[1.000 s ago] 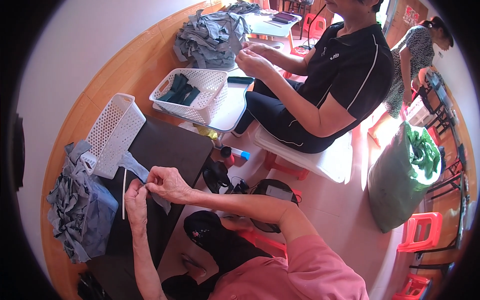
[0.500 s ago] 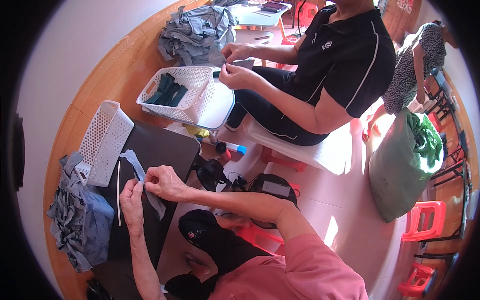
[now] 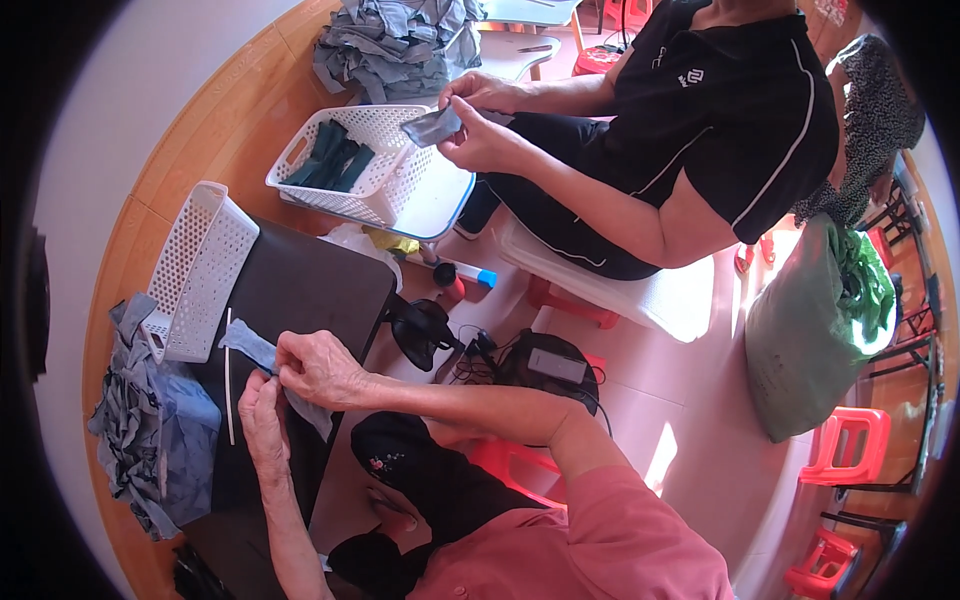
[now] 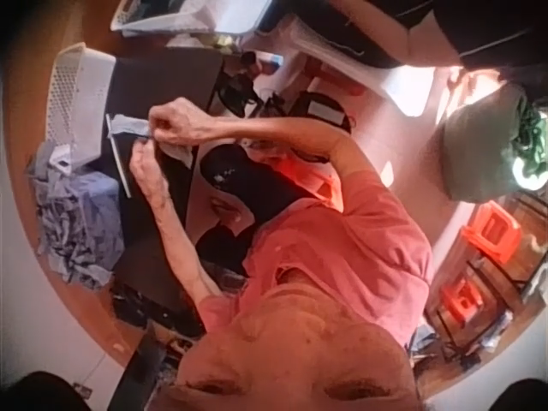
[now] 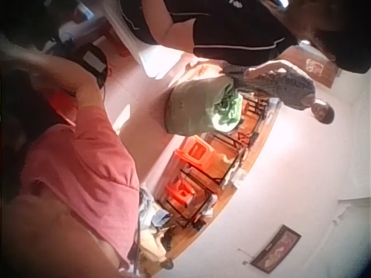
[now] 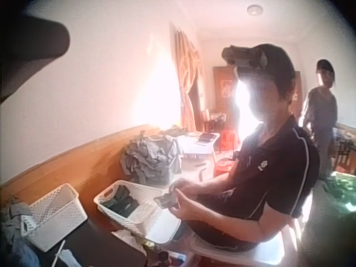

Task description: Processing and folding small pieces of fabric scraps at a workbench in a textile workshop.

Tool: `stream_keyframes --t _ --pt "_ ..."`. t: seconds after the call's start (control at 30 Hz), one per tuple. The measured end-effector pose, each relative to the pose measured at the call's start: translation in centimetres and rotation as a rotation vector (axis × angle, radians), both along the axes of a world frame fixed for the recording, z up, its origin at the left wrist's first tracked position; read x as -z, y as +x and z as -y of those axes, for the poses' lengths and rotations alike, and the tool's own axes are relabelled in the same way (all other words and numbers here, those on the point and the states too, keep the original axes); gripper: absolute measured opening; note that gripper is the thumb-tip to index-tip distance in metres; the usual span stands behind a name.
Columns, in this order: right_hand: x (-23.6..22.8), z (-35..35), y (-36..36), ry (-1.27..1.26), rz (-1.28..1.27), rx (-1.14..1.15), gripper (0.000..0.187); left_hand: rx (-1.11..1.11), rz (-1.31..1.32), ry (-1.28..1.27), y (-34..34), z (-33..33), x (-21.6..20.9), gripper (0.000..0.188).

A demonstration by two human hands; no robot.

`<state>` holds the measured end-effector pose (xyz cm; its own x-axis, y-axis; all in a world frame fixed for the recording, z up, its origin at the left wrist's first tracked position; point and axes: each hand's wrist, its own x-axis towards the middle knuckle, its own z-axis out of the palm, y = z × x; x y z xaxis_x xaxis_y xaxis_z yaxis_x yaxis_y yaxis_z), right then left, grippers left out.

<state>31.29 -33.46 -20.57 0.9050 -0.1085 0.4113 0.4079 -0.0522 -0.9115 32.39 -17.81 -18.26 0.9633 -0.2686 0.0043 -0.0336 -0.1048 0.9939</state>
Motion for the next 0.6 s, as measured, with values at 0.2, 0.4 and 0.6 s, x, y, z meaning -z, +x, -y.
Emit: stream_keyframes --t 0.2,0.4,0.6 --pt "-0.1 -0.4 -0.4 -0.067 -0.022 0.02 0.009 -0.046 -0.027 -0.04 -1.0 1.1 -0.6 0.009" --pt "-0.4 -0.5 -0.8 -0.062 0.007 0.057 0.008 0.03 -0.063 -0.013 -0.9 -1.5 0.1 0.014" --pt "-0.8 -0.2 -0.8 -0.09 -0.034 0.029 0.017 -0.06 0.014 0.018 -3.7 -3.3 -2.0 0.018"
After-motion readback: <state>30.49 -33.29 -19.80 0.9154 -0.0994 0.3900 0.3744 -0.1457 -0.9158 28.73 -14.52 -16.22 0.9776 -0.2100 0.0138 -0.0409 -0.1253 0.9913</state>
